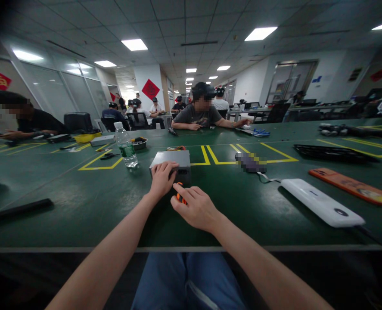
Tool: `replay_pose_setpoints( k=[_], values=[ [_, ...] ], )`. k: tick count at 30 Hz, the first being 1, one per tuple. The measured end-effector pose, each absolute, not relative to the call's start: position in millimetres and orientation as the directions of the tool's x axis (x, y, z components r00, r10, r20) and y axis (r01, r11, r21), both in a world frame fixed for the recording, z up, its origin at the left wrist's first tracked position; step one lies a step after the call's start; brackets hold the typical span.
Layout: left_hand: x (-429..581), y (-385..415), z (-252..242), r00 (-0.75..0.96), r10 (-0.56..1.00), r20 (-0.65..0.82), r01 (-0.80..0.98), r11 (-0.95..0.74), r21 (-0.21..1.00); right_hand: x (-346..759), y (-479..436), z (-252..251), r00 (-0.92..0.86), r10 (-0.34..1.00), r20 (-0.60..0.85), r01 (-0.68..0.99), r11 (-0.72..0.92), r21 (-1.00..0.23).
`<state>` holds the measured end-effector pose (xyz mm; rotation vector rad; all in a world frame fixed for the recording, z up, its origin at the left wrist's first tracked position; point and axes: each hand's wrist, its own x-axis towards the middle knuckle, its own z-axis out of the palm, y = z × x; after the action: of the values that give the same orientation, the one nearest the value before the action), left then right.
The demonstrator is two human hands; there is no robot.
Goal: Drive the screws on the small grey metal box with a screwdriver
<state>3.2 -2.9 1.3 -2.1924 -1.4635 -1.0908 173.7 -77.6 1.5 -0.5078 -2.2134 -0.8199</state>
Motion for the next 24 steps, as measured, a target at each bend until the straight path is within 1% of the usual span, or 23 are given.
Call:
replay_pose_setpoints(
  k=[3,6,9,12,15,19,24],
  values=[
    [3.4,-3.6,1.8,0.199,0.663,0.722,0.882,-0.442,0.163,175.4,-75.1,0.5,-0.666,0.089,0.74,0.547,0.734,0.403],
    [3.4,-3.6,1.5,0.197,0.659,0.726,0.881,-0.444,0.165,175.8,-75.7,0.3,-0.631,0.108,0.769,0.567,0.74,0.361],
    [3.3,-3.2,1.1,0.198,0.666,0.719,0.881,-0.442,0.166,175.0,-78.1,1.0,-0.636,0.131,0.761,0.551,0.767,0.329],
    [3.3,-2.9,1.0,0.199,0.664,0.721,0.882,-0.441,0.163,175.1,-79.7,2.3,-0.664,0.109,0.74,0.522,0.776,0.354],
    [3.3,-2.3,0.7,0.198,0.666,0.719,0.884,-0.439,0.163,176.9,-79.6,4.0,-0.636,0.083,0.767,0.549,0.748,0.374],
    [3.8,-1.4,0.3,0.196,0.668,0.718,0.884,-0.437,0.165,179.7,-78.0,4.8,-0.553,0.082,0.829,0.573,0.759,0.307],
    [4.0,-1.8,0.4,0.191,0.67,0.718,0.883,-0.436,0.172,179.9,-79.1,2.9,-0.614,0.15,0.775,0.532,0.804,0.266]
  ],
)
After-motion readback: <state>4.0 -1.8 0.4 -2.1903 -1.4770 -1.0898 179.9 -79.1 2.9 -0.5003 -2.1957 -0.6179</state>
